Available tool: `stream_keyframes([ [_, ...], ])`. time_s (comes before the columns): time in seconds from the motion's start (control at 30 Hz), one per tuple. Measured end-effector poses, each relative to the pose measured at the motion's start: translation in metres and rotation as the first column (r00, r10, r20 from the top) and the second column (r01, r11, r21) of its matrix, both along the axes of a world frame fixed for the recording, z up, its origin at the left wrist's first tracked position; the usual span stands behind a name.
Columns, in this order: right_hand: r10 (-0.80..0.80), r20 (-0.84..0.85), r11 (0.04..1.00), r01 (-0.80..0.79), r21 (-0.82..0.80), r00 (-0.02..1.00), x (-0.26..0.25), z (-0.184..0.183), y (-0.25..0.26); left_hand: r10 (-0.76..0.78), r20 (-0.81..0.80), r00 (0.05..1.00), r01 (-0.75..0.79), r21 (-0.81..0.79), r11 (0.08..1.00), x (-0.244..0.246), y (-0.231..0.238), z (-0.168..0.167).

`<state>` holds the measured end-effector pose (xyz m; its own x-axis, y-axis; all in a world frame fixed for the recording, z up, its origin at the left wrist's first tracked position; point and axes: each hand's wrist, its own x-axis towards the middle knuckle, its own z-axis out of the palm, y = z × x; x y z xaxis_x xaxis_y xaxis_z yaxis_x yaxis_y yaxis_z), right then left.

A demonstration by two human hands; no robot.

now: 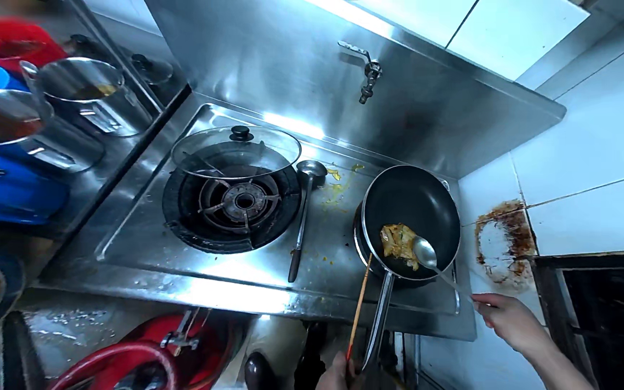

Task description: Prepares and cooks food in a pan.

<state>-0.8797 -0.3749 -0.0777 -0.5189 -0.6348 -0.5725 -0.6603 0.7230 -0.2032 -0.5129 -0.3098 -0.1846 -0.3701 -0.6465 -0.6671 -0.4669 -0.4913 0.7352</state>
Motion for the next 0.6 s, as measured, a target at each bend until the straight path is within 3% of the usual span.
stream_keyframes([
  [0.43, 0.148, -0.110, 0.973, -0.125, 0.193, 0.983, 0.005, 0.012, -0.029, 0.013, -0.008, 1.000, -0.013, 0.018, 1.000, -0.002, 0.001, -0.001],
  [0.53, 0.103, -0.073, 0.984, -0.091, 0.152, 0.992, 0.002, 0.015, -0.027, 0.001, -0.013, 1.000, -0.001, 0.024, 1.000, -0.002, 0.000, 0.000],
  [0.6, -0.010, 0.011, 0.999, 0.010, 0.038, 1.000, -0.003, 0.026, -0.018, -0.016, -0.015, 1.000, 0.016, 0.021, 1.000, -0.002, -0.001, 0.001],
])
